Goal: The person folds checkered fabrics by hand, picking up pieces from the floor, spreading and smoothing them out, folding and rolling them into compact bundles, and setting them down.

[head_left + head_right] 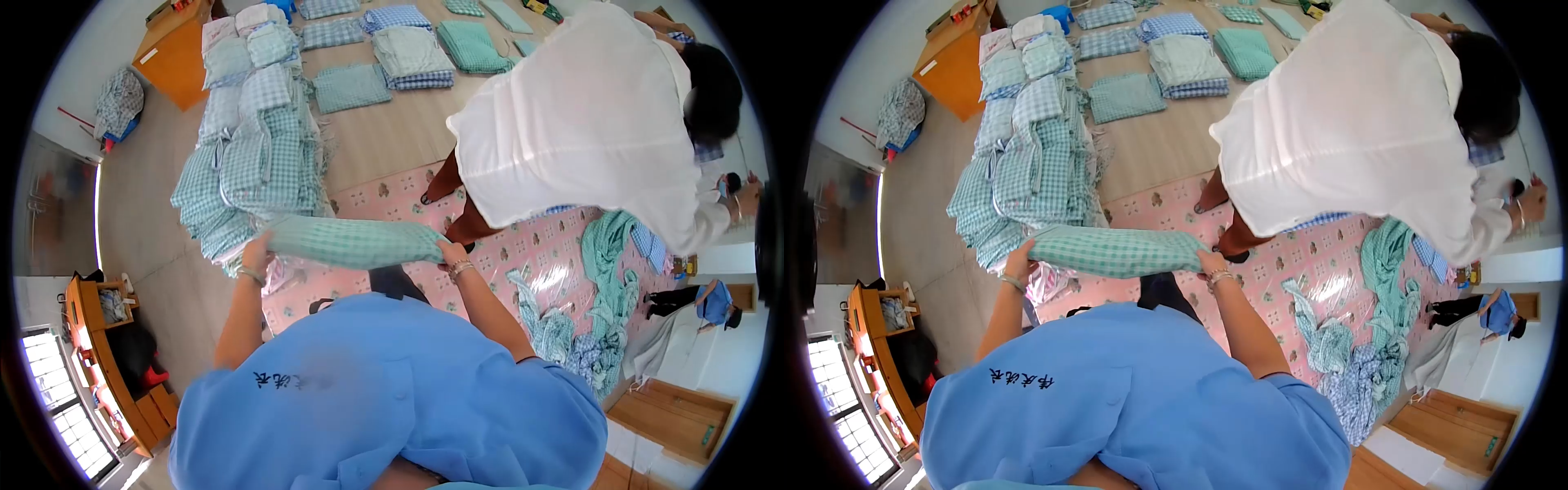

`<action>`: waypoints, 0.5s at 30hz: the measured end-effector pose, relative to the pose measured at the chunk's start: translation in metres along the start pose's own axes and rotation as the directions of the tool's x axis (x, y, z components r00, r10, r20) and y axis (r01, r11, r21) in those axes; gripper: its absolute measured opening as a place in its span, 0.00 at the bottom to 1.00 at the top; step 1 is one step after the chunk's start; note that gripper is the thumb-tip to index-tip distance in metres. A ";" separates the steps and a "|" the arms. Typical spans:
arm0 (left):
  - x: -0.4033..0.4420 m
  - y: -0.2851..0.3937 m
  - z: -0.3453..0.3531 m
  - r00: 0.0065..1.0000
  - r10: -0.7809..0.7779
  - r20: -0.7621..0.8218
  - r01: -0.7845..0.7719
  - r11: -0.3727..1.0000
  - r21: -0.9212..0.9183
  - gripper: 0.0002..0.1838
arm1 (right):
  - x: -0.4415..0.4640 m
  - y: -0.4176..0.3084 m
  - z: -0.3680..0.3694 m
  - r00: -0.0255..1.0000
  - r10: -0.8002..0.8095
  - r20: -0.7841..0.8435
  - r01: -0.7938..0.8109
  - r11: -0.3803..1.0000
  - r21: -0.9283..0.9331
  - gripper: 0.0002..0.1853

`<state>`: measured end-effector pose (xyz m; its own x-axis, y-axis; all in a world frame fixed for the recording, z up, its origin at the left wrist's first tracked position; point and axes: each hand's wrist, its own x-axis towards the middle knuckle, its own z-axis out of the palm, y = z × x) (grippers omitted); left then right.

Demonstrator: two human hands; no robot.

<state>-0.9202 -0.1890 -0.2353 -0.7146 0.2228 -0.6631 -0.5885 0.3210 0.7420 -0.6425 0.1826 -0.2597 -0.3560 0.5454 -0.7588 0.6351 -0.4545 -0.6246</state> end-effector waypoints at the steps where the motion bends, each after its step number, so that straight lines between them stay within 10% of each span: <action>1: 0.007 0.018 0.004 0.998 -0.005 -0.065 -0.002 0.995 -0.103 0.18 | 0.012 -0.024 0.007 0.999 -0.028 0.043 0.028 1.000 -0.005 0.19; 8: 0.064 0.161 0.038 0.968 -0.003 -0.253 -0.090 0.930 -0.357 0.14 | 0.131 -0.199 0.047 0.946 -0.084 0.314 0.149 0.971 -0.189 0.17; 13: 0.109 0.244 0.069 0.930 0.052 -0.365 -0.208 0.891 -0.404 0.15 | 0.158 -0.327 0.096 0.977 0.100 0.186 -0.088 0.994 -0.072 0.17; 15: 0.153 0.265 0.069 0.936 0.027 -0.350 -0.190 0.878 -0.439 0.16 | 0.204 -0.354 0.119 0.987 -0.078 0.138 0.090 0.992 -0.088 0.16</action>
<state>-1.1593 -0.0066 -0.1472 -0.8174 -0.1053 -0.5663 -0.5473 -0.1649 0.8206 -1.0215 0.3711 -0.2148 -0.4952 0.4768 -0.7262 0.6580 -0.3400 -0.6719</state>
